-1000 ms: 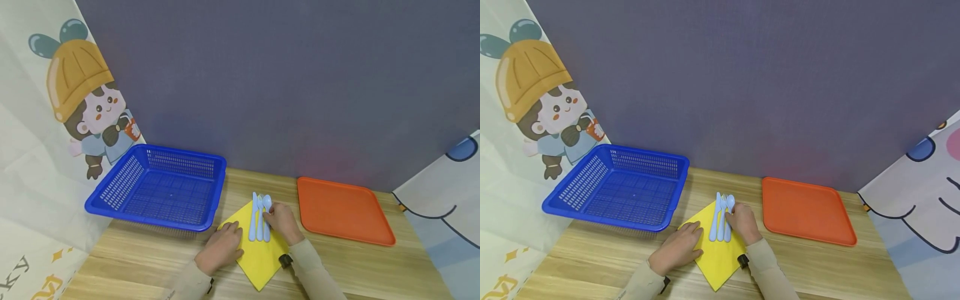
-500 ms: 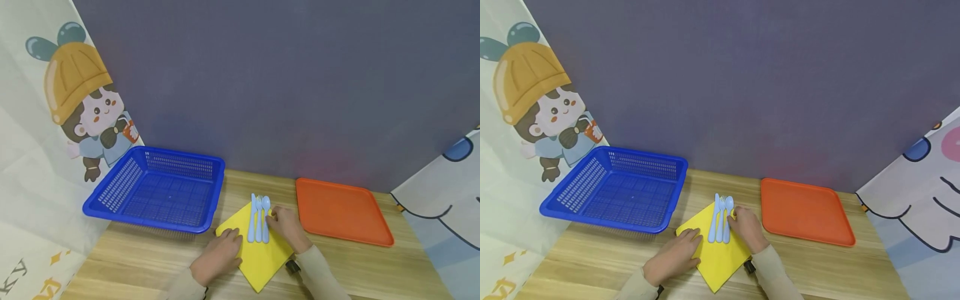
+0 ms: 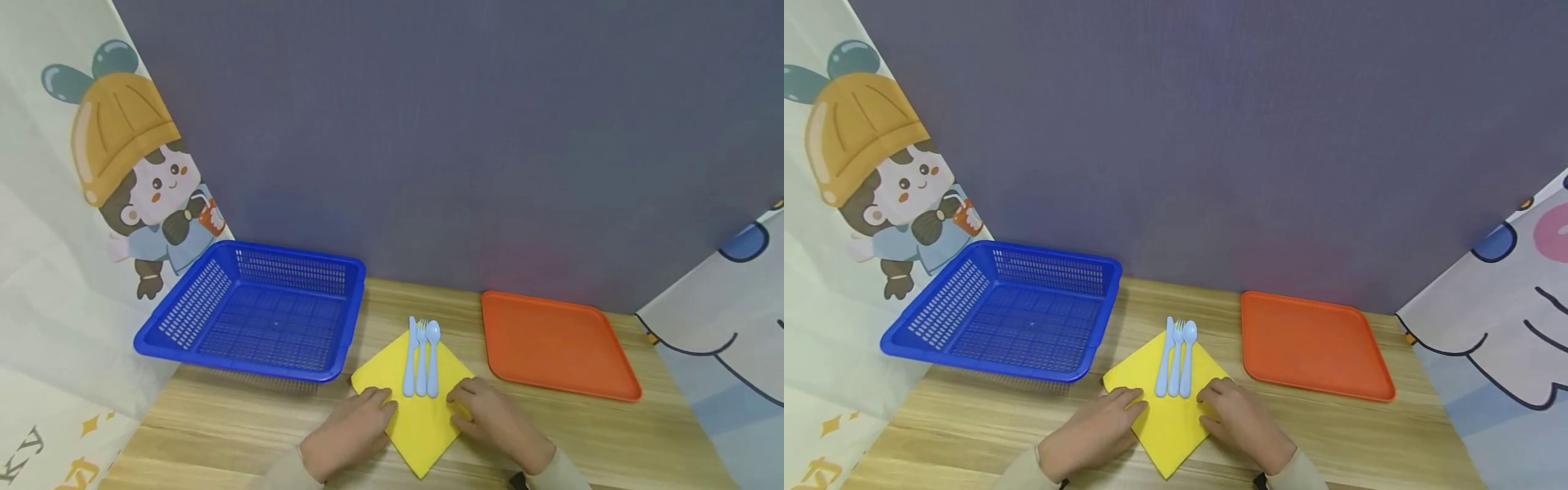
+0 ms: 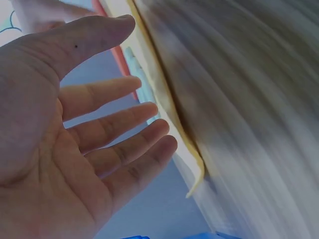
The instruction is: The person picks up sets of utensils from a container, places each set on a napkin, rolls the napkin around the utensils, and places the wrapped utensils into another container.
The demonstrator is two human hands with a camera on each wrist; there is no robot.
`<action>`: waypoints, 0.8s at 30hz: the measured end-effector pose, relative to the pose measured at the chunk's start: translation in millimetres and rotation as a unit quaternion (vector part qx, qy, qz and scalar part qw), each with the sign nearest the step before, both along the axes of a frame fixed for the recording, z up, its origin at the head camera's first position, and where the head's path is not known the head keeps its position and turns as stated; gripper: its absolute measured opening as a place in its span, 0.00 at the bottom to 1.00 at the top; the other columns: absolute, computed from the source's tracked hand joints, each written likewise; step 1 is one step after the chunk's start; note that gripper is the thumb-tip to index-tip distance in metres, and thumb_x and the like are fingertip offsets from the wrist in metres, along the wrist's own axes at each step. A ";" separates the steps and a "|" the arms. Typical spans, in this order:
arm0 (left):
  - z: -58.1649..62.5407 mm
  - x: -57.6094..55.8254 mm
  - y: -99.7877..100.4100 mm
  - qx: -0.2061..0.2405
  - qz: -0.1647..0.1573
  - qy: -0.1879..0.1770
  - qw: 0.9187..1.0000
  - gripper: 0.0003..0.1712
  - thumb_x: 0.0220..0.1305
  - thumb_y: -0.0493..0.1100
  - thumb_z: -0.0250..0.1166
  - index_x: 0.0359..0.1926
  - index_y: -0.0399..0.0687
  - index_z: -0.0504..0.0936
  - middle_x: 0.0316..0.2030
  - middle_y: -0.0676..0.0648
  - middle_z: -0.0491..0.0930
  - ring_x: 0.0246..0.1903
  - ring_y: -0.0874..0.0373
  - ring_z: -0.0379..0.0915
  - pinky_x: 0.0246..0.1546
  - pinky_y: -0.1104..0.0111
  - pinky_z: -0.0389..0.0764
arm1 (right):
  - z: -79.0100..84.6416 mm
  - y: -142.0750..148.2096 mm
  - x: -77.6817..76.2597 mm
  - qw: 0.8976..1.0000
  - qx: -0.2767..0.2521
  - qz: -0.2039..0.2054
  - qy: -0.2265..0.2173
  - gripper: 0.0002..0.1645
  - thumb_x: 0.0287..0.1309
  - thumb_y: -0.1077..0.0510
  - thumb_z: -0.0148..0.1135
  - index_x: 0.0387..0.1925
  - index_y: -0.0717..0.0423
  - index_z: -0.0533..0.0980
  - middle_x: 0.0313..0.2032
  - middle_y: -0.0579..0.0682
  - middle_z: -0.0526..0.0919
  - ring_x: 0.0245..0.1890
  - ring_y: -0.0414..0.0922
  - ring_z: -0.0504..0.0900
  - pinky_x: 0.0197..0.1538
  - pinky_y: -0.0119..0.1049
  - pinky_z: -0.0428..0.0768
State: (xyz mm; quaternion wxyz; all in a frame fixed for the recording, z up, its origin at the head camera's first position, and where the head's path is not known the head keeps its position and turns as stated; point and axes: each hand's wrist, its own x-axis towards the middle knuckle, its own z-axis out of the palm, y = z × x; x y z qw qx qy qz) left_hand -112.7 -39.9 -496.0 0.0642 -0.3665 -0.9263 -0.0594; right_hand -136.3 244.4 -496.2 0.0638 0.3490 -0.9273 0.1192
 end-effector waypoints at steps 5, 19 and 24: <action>-3.9 -2.8 -2.6 0.009 -0.007 0.003 1.000 0.14 0.56 0.42 0.68 0.45 0.48 0.83 0.47 0.46 0.80 0.45 0.54 0.77 0.43 0.62 0.82 | -8.7 8.1 6.8 0.998 0.000 0.067 -0.012 0.20 0.47 0.52 0.79 0.43 0.50 0.82 0.47 0.45 0.80 0.47 0.44 0.79 0.46 0.39 0.83; -4.4 -7.9 -4.7 0.017 -0.023 -0.003 1.000 0.14 0.53 0.42 0.70 0.43 0.50 0.82 0.41 0.51 0.77 0.43 0.56 0.75 0.40 0.64 0.82 | -20.4 7.0 4.9 0.997 -0.042 0.065 0.006 0.06 0.59 0.55 0.71 0.37 0.48 0.82 0.40 0.39 0.82 0.43 0.40 0.81 0.45 0.39 0.83; -4.9 -13.2 -5.2 0.028 -0.027 0.005 0.999 0.15 0.50 0.42 0.72 0.41 0.49 0.81 0.36 0.52 0.75 0.38 0.57 0.74 0.33 0.68 0.79 | -16.6 8.2 0.6 0.997 -0.054 0.034 -0.037 0.02 0.67 0.53 0.64 0.38 0.45 0.81 0.38 0.35 0.81 0.40 0.36 0.80 0.43 0.38 0.82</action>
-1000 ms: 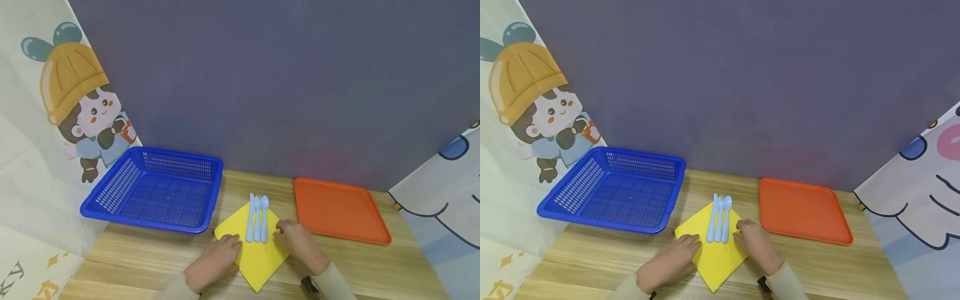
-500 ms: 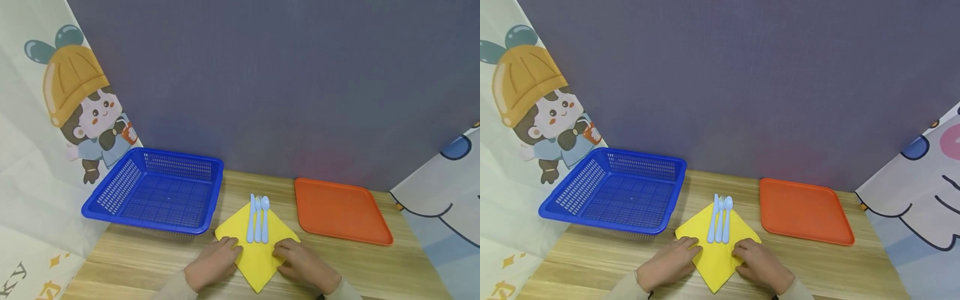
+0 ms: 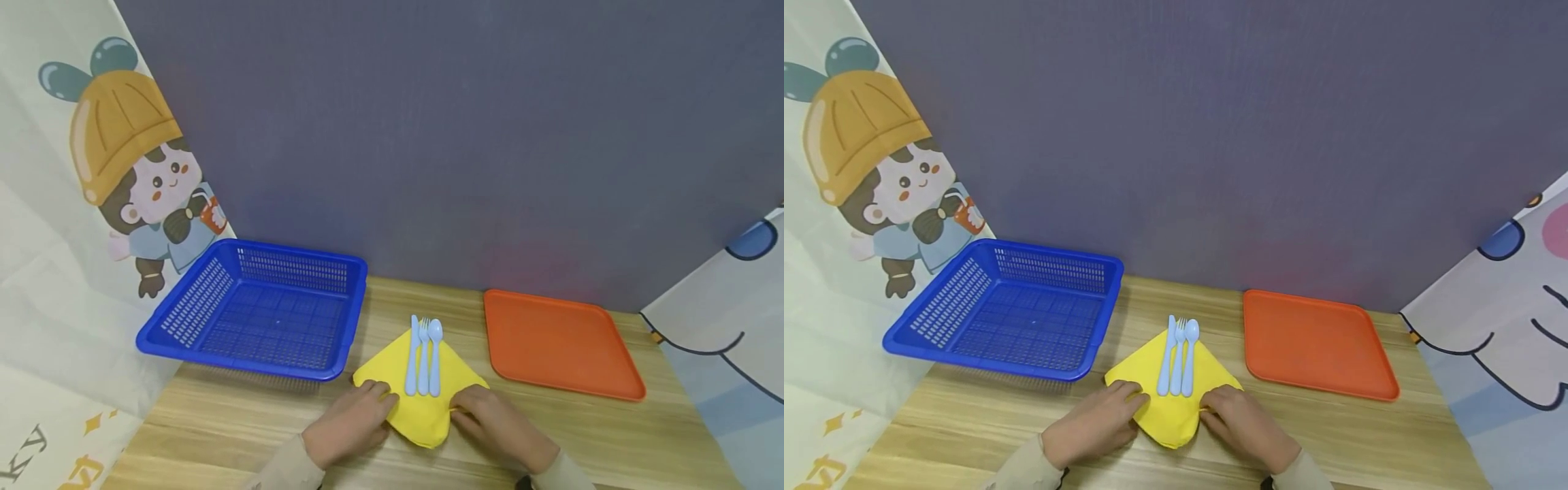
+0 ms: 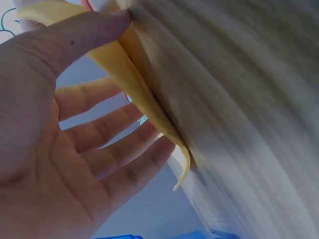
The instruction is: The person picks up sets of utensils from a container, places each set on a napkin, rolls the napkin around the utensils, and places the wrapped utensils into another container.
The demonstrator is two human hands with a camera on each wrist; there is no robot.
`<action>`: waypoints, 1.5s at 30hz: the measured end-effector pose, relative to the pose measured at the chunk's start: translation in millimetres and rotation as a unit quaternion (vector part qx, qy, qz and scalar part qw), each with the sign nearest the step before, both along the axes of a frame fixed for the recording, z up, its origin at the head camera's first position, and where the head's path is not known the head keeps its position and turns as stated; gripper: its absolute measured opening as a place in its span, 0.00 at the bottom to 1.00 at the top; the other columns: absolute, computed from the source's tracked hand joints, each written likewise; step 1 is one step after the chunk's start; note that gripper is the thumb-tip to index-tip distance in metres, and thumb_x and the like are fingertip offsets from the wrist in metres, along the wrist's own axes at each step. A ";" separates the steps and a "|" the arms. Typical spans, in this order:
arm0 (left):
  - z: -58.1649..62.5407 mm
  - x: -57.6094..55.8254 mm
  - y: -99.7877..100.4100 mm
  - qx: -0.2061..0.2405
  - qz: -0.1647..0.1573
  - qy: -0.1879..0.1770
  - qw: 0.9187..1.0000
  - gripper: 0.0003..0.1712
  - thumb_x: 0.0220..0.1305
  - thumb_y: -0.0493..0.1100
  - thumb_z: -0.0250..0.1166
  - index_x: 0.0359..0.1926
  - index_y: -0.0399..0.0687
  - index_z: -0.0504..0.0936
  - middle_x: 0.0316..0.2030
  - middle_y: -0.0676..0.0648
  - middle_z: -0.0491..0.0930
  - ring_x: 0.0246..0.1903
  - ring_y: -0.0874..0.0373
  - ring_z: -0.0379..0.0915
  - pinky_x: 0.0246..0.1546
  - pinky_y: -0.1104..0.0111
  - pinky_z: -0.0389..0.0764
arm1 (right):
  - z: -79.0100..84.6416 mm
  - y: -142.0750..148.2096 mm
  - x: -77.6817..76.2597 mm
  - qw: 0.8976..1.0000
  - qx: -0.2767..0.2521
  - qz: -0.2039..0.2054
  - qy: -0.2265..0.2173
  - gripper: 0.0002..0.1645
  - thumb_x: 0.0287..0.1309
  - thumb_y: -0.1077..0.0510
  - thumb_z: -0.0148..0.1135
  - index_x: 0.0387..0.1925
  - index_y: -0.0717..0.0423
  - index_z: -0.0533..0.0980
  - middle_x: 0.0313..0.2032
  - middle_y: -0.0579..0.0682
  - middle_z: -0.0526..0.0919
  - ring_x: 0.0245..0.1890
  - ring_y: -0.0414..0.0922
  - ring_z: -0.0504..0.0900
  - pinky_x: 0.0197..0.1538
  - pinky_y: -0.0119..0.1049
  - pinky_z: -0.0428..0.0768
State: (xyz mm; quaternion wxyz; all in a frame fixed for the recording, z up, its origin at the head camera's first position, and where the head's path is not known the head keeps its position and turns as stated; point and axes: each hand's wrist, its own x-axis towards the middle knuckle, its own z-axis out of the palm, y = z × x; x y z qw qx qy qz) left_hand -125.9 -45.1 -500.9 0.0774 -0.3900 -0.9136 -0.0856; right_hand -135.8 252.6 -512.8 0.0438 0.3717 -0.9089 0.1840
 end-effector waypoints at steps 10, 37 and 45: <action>-1.5 -20.5 3.1 -0.007 0.025 0.004 1.000 0.05 0.59 0.38 0.68 0.28 0.51 0.81 0.24 0.55 0.75 0.22 0.64 0.70 0.20 0.75 0.73 | -2.9 11.2 -5.3 1.000 -0.013 0.007 -0.027 0.18 0.59 0.44 0.71 0.47 0.46 0.81 0.45 0.34 0.80 0.46 0.34 0.78 0.46 0.36 0.82; -16.5 -47.9 21.5 0.009 0.161 0.013 0.987 0.07 0.51 0.25 0.63 0.28 0.38 0.77 0.19 0.45 0.72 0.17 0.54 0.72 0.14 0.67 0.72 | -1.6 11.6 -45.0 0.983 -0.029 -0.093 -0.158 0.15 0.67 0.57 0.64 0.24 0.46 0.72 0.17 0.35 0.64 0.17 0.30 0.60 0.21 0.26 0.64; -13.9 -49.0 25.6 0.011 0.186 0.013 0.982 0.07 0.48 0.26 0.66 0.29 0.36 0.77 0.20 0.43 0.72 0.18 0.52 0.72 0.17 0.65 0.74 | 3.2 7.4 -50.0 0.984 -0.012 -0.089 -0.156 0.16 0.66 0.59 0.65 0.23 0.47 0.71 0.17 0.35 0.66 0.18 0.31 0.61 0.21 0.27 0.65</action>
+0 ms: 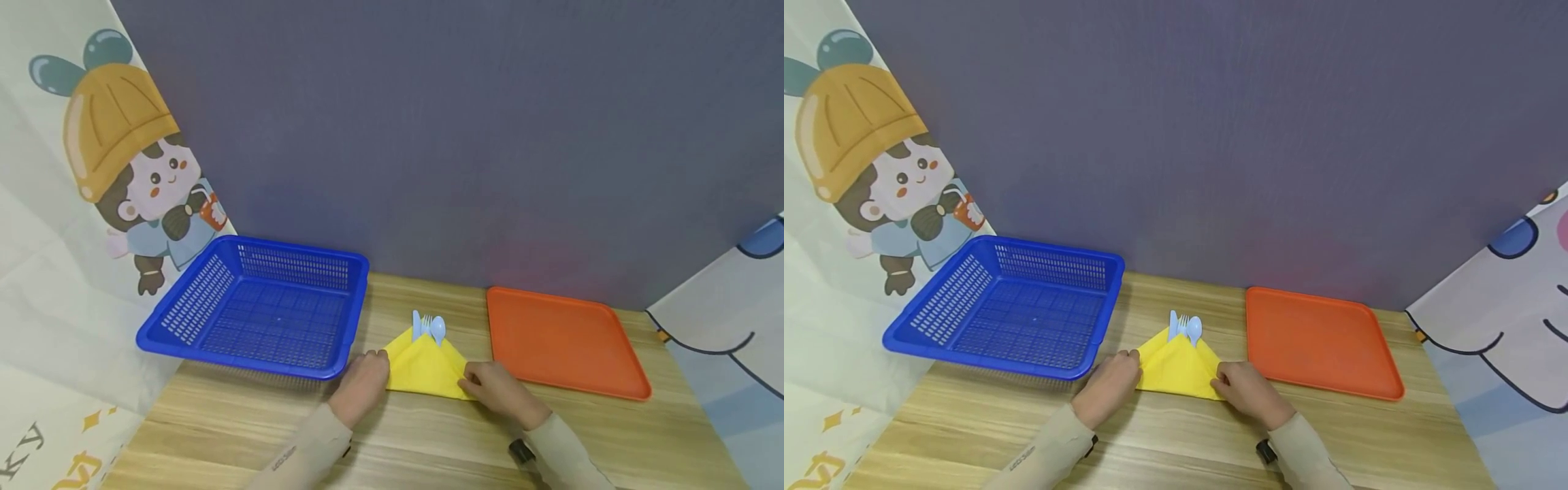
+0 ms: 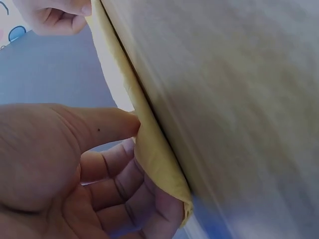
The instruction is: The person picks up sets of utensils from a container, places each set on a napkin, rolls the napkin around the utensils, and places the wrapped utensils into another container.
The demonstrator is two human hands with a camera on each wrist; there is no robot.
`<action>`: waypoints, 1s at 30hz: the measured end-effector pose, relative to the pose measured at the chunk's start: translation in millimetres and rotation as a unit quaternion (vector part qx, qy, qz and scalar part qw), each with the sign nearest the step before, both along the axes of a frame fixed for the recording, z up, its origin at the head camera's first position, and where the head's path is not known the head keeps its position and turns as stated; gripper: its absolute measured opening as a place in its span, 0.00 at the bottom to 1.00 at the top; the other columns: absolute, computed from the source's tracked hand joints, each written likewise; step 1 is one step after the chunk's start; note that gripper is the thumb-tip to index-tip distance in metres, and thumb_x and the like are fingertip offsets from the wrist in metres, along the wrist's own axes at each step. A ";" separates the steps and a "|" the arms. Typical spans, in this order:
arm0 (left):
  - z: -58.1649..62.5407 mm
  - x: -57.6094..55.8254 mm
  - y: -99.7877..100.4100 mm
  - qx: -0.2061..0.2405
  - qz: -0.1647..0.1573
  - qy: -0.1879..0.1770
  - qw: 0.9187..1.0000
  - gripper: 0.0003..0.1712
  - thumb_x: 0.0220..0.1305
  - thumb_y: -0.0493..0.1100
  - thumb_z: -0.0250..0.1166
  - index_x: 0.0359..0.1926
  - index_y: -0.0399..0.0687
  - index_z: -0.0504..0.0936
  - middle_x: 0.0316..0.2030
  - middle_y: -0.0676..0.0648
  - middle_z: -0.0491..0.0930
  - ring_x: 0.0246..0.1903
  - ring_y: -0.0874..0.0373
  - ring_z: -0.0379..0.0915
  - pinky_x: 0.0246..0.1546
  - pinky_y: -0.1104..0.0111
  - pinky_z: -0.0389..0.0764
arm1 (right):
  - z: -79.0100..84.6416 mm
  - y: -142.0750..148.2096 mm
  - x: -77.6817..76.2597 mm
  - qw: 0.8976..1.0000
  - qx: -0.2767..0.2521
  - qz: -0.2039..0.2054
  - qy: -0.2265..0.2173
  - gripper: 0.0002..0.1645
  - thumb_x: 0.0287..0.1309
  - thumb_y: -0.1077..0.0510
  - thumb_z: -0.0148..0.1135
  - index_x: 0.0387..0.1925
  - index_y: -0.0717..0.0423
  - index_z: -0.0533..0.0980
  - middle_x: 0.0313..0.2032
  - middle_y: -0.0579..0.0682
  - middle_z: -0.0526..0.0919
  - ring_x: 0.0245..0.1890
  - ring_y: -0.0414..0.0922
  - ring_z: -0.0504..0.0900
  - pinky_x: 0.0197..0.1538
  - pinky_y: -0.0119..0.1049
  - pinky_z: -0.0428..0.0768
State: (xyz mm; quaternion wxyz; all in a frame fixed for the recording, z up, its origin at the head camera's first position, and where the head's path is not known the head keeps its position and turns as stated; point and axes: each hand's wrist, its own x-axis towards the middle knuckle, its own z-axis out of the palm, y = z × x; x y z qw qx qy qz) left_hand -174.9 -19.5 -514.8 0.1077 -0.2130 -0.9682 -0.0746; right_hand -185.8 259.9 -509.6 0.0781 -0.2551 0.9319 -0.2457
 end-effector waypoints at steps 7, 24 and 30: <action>3.5 -0.2 6.4 -0.004 0.036 -0.030 0.999 0.04 0.53 0.26 0.63 0.32 0.33 0.79 0.23 0.41 0.74 0.21 0.49 0.74 0.21 0.62 0.78 | 4.0 -5.9 1.5 0.999 0.041 -0.032 0.004 0.19 0.63 0.58 0.67 0.20 0.48 0.69 0.16 0.37 0.66 0.18 0.33 0.62 0.22 0.29 0.65; 9.0 4.7 35.0 -0.057 -0.133 0.053 0.988 0.07 0.61 0.33 0.66 0.39 0.49 0.83 0.35 0.51 0.79 0.32 0.58 0.74 0.26 0.71 0.77 | 0.4 -22.7 9.2 0.986 0.091 -0.036 0.135 0.17 0.58 0.64 0.68 0.23 0.48 0.68 0.21 0.40 0.65 0.22 0.37 0.65 0.23 0.31 0.68; 7.5 10.3 46.7 -0.096 -0.175 -0.021 0.980 0.17 0.71 0.40 0.60 0.56 0.62 0.83 0.59 0.52 0.76 0.56 0.54 0.73 0.41 0.63 0.83 | 1.4 -23.5 10.1 0.985 0.105 -0.037 0.134 0.15 0.58 0.64 0.68 0.24 0.49 0.70 0.21 0.40 0.67 0.21 0.37 0.65 0.22 0.31 0.68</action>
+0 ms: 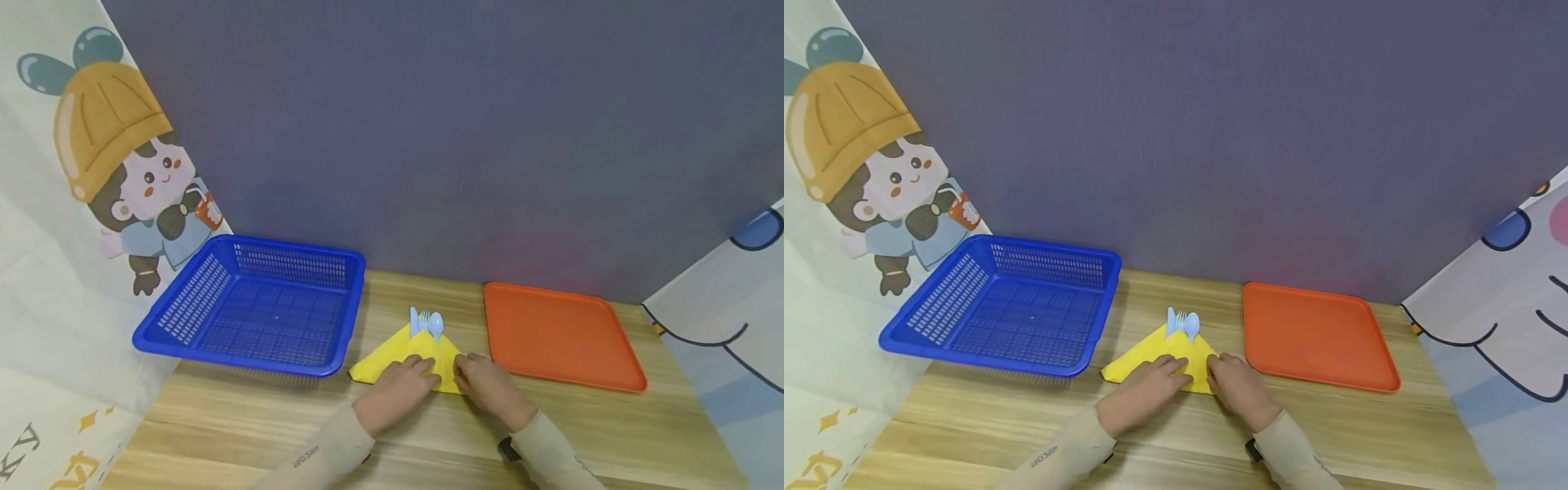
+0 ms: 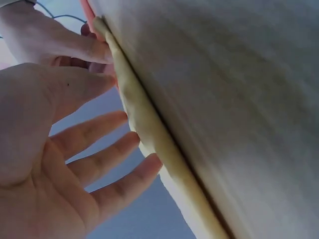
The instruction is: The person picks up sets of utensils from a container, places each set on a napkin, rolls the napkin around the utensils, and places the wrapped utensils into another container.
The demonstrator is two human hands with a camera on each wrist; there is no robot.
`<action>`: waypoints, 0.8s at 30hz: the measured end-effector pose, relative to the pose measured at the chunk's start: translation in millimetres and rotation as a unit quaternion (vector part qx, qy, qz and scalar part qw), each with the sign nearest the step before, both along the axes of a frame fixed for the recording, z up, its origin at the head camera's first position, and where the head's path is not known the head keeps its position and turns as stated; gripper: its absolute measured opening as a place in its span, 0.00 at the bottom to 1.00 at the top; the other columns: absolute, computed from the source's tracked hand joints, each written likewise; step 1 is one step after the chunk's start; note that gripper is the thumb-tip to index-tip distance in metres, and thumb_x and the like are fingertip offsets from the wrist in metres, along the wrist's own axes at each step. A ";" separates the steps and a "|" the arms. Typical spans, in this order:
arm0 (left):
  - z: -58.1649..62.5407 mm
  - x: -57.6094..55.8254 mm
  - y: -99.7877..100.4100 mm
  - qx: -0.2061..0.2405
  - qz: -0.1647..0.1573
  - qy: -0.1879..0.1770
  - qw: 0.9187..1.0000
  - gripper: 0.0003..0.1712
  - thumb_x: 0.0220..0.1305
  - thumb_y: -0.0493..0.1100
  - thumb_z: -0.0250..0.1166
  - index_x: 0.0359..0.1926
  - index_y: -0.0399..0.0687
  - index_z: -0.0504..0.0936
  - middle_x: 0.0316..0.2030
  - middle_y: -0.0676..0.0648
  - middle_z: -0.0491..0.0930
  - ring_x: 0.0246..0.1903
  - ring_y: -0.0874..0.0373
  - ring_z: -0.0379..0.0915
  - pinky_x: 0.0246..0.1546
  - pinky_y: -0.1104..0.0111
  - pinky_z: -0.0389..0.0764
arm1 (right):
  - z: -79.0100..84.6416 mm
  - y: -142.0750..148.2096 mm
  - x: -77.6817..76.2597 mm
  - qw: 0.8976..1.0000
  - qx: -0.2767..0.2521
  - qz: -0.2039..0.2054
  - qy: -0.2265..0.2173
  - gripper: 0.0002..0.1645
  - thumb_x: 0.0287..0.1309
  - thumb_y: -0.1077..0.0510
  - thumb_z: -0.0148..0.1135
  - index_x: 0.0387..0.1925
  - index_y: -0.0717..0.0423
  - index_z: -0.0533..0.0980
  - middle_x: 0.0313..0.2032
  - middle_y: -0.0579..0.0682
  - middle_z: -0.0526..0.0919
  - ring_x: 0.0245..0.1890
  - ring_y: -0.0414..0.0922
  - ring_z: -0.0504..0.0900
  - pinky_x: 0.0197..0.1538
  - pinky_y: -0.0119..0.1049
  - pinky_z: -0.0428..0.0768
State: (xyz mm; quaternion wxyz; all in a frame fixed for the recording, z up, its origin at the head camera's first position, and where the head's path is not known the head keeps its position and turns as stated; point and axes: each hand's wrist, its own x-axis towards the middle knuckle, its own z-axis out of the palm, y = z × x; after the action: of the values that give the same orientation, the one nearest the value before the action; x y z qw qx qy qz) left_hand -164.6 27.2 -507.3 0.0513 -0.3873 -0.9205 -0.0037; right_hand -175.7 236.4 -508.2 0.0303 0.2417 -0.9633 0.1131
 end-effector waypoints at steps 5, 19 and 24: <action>-0.4 2.6 1.7 -0.012 0.010 -0.013 1.000 0.19 0.72 0.41 0.59 0.59 0.63 0.82 0.61 0.50 0.75 0.57 0.52 0.72 0.42 0.60 0.83 | -1.3 0.5 0.1 1.000 0.011 0.005 -0.001 0.12 0.59 0.63 0.69 0.26 0.50 0.72 0.21 0.41 0.68 0.22 0.37 0.66 0.23 0.32 0.69; 1.2 2.4 3.4 -0.013 0.013 -0.028 0.999 0.18 0.72 0.42 0.59 0.60 0.62 0.82 0.63 0.48 0.74 0.59 0.50 0.71 0.45 0.57 0.83 | 4.4 8.0 -6.8 0.991 0.012 -0.111 -0.070 0.27 0.48 0.46 0.79 0.39 0.59 0.76 0.31 0.51 0.73 0.27 0.46 0.74 0.23 0.39 0.76; 0.0 1.4 3.8 -0.010 0.015 -0.028 0.999 0.17 0.73 0.43 0.58 0.59 0.61 0.82 0.63 0.48 0.75 0.59 0.50 0.71 0.45 0.56 0.83 | 5.9 9.5 -9.8 0.990 0.012 -0.111 -0.086 0.29 0.48 0.44 0.78 0.39 0.61 0.76 0.30 0.51 0.74 0.26 0.45 0.74 0.26 0.40 0.76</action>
State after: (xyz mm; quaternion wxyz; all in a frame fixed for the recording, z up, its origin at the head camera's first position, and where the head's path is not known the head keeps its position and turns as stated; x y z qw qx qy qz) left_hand -163.2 31.1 -507.3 0.0219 -0.3738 -0.9273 -0.0049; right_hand -185.4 245.9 -502.3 -0.0430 0.1233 -0.9844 0.1181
